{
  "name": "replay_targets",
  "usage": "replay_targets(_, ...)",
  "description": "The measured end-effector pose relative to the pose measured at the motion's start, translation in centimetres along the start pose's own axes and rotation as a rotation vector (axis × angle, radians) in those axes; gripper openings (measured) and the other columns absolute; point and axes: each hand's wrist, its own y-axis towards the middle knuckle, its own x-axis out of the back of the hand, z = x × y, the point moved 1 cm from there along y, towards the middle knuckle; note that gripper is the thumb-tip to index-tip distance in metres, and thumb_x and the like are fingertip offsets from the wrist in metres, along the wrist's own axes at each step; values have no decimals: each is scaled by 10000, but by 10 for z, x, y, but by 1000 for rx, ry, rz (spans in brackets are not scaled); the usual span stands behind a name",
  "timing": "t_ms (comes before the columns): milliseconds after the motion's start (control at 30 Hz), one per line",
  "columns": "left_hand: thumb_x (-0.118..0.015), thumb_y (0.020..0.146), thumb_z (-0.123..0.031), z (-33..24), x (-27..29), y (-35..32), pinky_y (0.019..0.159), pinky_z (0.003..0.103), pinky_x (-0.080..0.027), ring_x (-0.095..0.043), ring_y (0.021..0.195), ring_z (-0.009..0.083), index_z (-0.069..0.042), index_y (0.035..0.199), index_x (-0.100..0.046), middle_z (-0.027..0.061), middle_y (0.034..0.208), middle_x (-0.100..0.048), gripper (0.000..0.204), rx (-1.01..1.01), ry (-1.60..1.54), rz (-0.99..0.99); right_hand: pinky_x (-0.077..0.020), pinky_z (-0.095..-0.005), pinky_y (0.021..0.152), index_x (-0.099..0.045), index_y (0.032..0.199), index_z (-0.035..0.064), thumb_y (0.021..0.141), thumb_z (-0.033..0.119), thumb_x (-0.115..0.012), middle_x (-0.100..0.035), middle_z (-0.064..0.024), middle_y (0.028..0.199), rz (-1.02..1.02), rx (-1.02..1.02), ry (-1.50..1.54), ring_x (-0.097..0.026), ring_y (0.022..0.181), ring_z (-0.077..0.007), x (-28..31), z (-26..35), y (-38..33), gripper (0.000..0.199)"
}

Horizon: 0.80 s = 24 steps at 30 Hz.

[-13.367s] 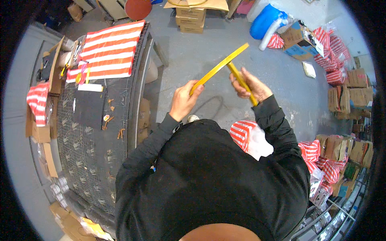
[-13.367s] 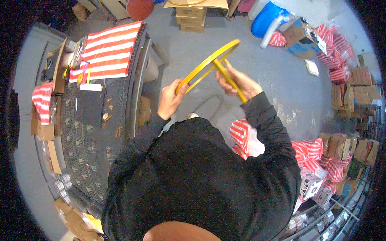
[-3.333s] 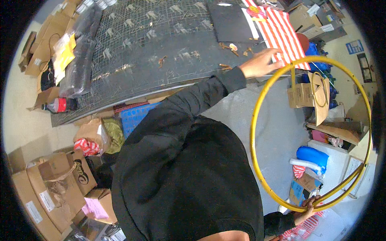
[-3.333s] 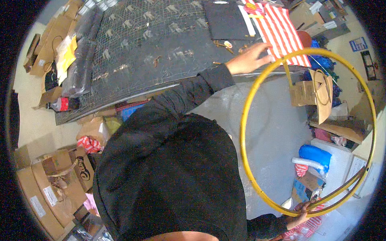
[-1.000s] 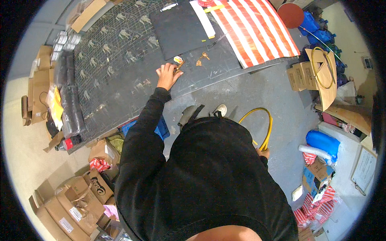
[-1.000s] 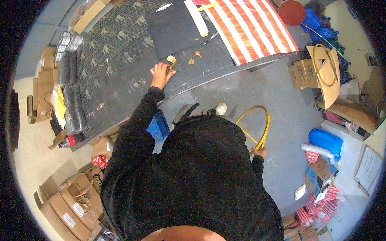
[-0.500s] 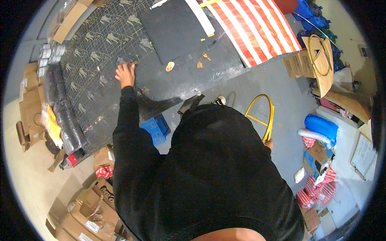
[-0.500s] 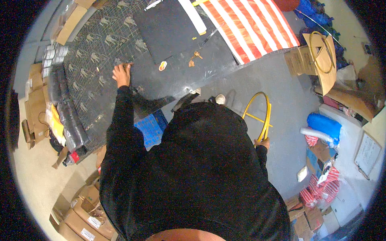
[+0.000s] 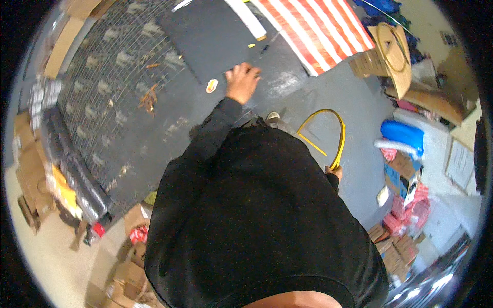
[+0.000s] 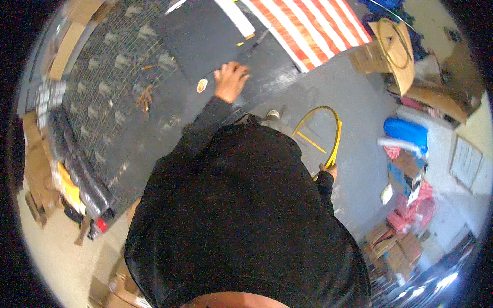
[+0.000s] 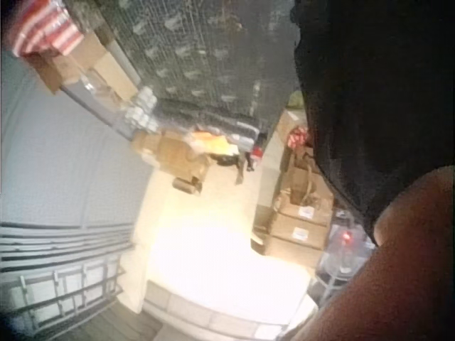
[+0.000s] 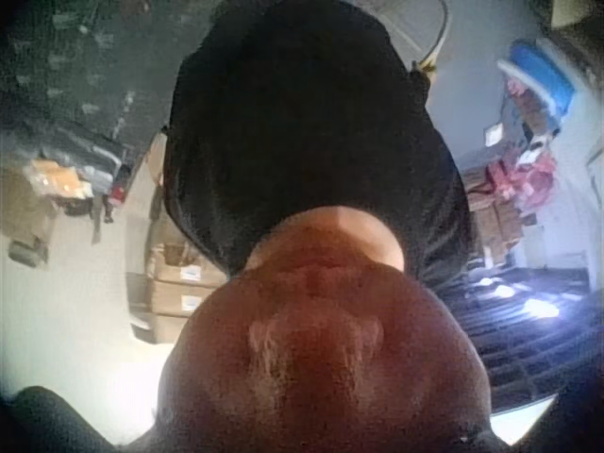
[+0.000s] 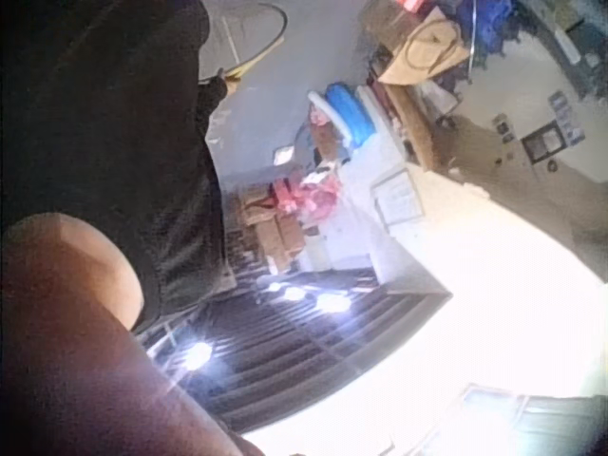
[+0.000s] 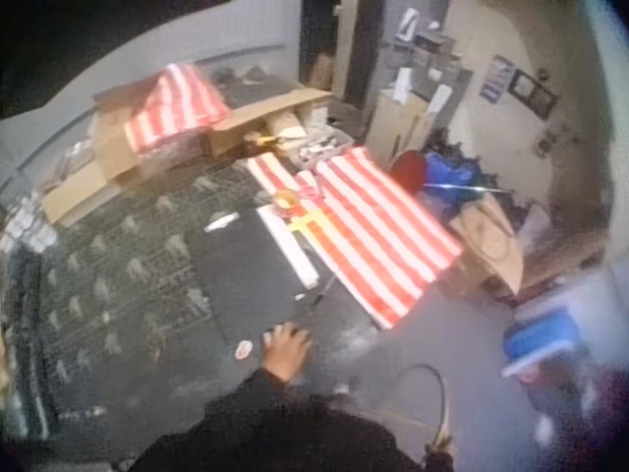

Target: The person assembles a yellow circular metal frame by inserting and tightening metal fasteners into pre-drilled holes. They rotate the frame to access different attachment points and secure a crossbar. The person then lifts the assembled frame and places it on the floor.

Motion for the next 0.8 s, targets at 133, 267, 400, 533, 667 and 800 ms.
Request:
replay_targets(133,-770,850,-217,50,31,-42,874,435,-384,-538,1088,277,-192,1070,-686,26,1098,-580,237,-87,-217,12,-562,-403,715,-606,1185,-15,709,218,-904,-709,-126,938,-140,-18,169,-689,780,-259,-22,-46,8,608)
replay_targets(267,-761,864,-209,86,81,-83,899,406,-418,-593,1050,253,-144,1061,-688,46,1019,-655,220,-145,-130,126,-563,-403,673,-615,1187,-42,709,211,-910,-708,-138,919,-180,-75,309,-690,765,-265,-31,-65,20,616)
replay_targets(400,-739,912,-167,139,131,-84,841,355,-495,-680,890,192,-96,1082,-711,65,918,-717,186,189,-378,-12,-567,-408,704,-623,1151,-61,693,229,-920,-705,-135,906,-252,-36,40,-679,778,-246,-31,-69,19,618)
replay_targets(533,-719,940,-178,224,166,-46,778,326,-536,-681,826,173,-69,1152,-707,88,888,-713,239,464,-423,-138,-567,-409,730,-628,1069,-53,660,261,-936,-707,-140,888,-92,-40,198,-689,782,-264,-31,-70,6,601)
replay_targets(667,-722,923,-257,273,147,-4,1046,518,-404,-516,1277,332,-171,1320,-653,101,1354,-580,412,232,186,-303,-551,-395,693,-624,1055,-21,677,188,-928,-691,-95,849,-21,-50,184,-657,741,-227,-26,-66,-10,529)
replay_targets(800,-680,948,-319,291,122,13,1111,567,-305,-451,1385,337,-221,1389,-608,111,1454,-535,457,233,354,-258,-539,-381,672,-624,1062,-13,674,168,-926,-682,-75,843,34,-22,205,-649,731,-221,-23,-72,-21,524)
